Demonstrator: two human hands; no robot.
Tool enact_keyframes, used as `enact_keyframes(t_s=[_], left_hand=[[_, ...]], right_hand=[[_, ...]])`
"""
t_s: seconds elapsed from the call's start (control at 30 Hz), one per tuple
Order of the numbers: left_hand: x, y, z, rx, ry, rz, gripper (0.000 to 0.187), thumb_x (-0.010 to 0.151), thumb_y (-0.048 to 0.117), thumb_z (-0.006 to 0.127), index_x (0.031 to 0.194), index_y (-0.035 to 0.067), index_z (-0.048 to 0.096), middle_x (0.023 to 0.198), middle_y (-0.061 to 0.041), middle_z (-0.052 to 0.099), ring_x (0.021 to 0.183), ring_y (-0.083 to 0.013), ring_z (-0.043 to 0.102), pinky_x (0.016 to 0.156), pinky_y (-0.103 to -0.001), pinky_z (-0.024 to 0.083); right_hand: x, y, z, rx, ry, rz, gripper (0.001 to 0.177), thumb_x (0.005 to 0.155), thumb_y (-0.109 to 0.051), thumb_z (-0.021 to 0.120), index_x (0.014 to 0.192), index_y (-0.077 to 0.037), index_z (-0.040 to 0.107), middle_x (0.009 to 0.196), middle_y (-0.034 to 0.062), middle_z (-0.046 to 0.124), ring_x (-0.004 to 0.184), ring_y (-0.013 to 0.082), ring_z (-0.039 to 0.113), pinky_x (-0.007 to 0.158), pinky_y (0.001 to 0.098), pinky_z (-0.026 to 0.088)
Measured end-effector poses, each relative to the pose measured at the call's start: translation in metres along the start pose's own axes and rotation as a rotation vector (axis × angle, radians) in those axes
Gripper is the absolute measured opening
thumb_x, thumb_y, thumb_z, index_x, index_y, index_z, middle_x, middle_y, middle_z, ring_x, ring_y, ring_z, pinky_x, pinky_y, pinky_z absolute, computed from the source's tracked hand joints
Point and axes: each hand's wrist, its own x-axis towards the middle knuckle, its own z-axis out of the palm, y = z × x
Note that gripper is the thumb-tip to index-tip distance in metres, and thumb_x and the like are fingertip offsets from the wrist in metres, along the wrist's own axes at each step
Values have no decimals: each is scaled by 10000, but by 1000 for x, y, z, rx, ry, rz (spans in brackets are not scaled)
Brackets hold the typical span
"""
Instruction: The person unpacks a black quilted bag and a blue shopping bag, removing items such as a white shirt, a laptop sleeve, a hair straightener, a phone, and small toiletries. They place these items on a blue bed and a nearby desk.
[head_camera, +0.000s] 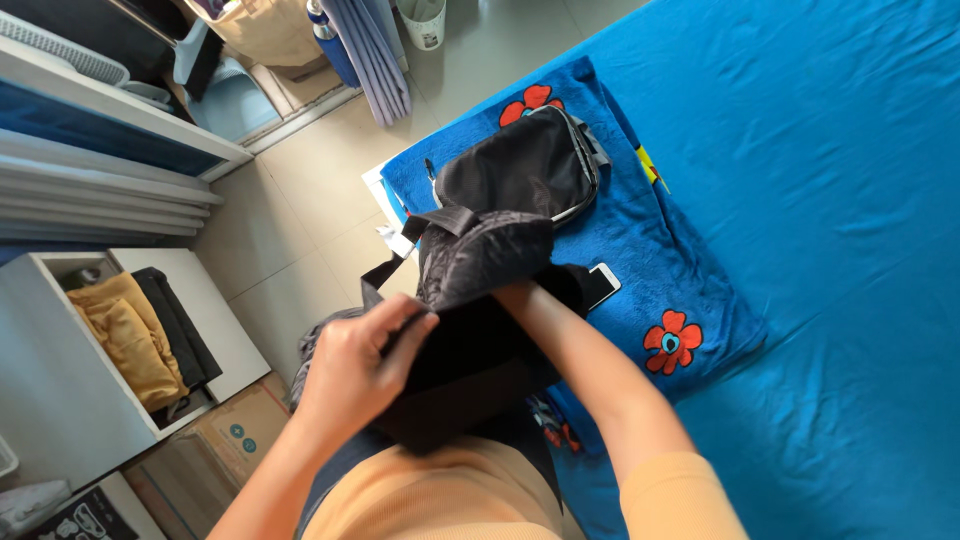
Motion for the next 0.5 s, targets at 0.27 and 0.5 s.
enact_keyframes(t_s=[0.27,0.5], left_hand=[[2,-16,23,-51,-3,-3,125,916,210,733,926,91,697,591,-125,636,463,-286,595,484,-363,462],[2,-21,26,-9,21,28,133,914,228,729,918,99,694,603,-124,654,470,-274,624,485,-369,469]], right_hand=[[15,-28,27,-9,-64,-116,312,860,-79,675,1161,-117,752,853,145,708,788,305,711,717,420,579],[20,-21,30,-42,-69,-114,340,888,-64,642,1208,-135,732,890,149,710,817,311,713,729,424,580]])
